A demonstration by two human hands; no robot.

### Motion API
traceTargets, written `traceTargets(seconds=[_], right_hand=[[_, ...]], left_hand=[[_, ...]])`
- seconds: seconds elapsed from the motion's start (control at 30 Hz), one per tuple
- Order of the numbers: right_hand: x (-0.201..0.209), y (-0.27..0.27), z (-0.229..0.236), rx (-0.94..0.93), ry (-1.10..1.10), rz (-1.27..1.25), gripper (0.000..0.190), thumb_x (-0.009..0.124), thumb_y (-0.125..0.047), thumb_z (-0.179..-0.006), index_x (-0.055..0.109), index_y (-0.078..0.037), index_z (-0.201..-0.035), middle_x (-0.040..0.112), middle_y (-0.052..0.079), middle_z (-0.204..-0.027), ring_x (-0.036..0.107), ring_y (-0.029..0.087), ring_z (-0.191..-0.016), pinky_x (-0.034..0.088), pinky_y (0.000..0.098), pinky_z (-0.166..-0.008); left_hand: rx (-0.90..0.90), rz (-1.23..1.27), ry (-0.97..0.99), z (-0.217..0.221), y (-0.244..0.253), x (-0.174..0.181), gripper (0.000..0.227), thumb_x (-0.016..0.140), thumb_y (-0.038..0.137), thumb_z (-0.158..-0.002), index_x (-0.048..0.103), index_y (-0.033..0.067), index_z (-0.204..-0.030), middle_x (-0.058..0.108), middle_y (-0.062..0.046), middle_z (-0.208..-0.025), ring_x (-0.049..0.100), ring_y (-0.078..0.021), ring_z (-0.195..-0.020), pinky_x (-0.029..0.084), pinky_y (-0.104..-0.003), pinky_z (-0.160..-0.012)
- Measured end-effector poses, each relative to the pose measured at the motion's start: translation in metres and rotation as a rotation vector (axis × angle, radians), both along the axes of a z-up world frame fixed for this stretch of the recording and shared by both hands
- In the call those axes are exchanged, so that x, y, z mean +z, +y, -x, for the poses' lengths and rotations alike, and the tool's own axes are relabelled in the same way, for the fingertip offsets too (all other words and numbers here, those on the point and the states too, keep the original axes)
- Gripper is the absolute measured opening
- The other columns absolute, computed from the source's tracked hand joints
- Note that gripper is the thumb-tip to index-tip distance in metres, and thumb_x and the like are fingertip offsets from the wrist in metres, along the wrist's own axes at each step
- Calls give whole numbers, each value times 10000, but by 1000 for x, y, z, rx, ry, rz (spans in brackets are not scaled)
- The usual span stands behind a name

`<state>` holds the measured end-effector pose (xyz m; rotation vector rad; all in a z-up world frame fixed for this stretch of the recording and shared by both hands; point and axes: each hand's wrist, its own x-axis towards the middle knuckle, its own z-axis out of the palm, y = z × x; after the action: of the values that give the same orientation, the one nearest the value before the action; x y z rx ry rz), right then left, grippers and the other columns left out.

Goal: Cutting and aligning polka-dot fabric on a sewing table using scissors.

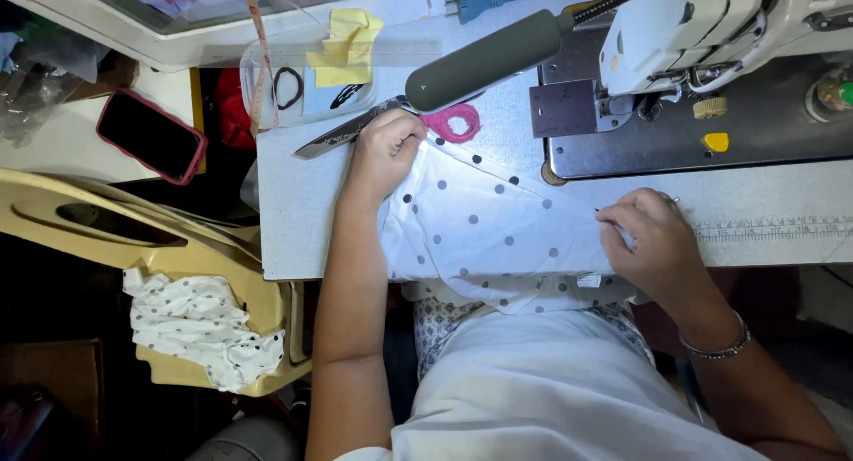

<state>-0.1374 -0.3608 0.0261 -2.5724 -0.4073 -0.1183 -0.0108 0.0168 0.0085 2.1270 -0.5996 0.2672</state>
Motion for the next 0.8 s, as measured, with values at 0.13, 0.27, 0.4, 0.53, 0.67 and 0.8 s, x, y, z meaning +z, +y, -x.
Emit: traceTargets(seconds=[0.13, 0.27, 0.4, 0.53, 0.67, 0.8], right_hand=[[-3, 4, -2, -53, -19, 48, 135, 662, -137, -989, 699, -73, -876, 663, 41, -903, 615, 253, -892, 499, 419, -884], [-10, 3, -1, -97, 34, 80, 129, 675, -157, -994, 679, -98, -879, 661, 14, -900, 591, 237, -815, 506, 402, -822], [-9, 2, -2, -147, 126, 83, 100, 673, -170, -958, 692, -100, -1025, 694, 34, -929, 629, 251, -880, 503, 426, -846], [-7, 2, -1, -136, 116, 55, 222, 670, -141, -955, 731, -95, -1163, 685, 32, -913, 625, 249, -850, 488, 443, -917], [-15, -2, -2, -119, 68, 39, 181, 658, -104, -953, 763, -80, -1098, 689, 56, -943, 631, 231, -836, 517, 408, -845], [-10, -2, -3, -142, 148, 37, 145, 609, -115, -961, 728, -68, -1030, 676, 87, -979, 626, 274, -892, 508, 441, -841]], left_hand=[[-36, 0, -38, -1, 1, 2, 130, 588, -71, -884, 686, 14, -901, 680, -93, -948, 652, -253, -899, 521, -361, -805], [-40, -19, -57, -2, 2, 4, 148, 600, -90, -870, 692, 22, -895, 699, -87, -953, 658, -247, -915, 522, -353, -839], [-45, -68, -33, -5, 4, 8, 121, 592, -89, -871, 637, 22, -852, 676, -80, -874, 635, -242, -820, 496, -354, -727], [20, -49, 185, -7, 6, 10, 96, 651, -26, -879, 632, 65, -858, 707, -50, -896, 650, -216, -853, 499, -344, -729], [63, -132, 345, -7, 5, 31, 81, 672, 43, -904, 644, 119, -911, 691, -28, -903, 640, -203, -882, 481, -345, -747], [-6, -195, 349, -14, 5, 31, 117, 655, 17, -907, 662, 88, -1000, 706, -57, -963, 650, -213, -903, 487, -342, -766]])
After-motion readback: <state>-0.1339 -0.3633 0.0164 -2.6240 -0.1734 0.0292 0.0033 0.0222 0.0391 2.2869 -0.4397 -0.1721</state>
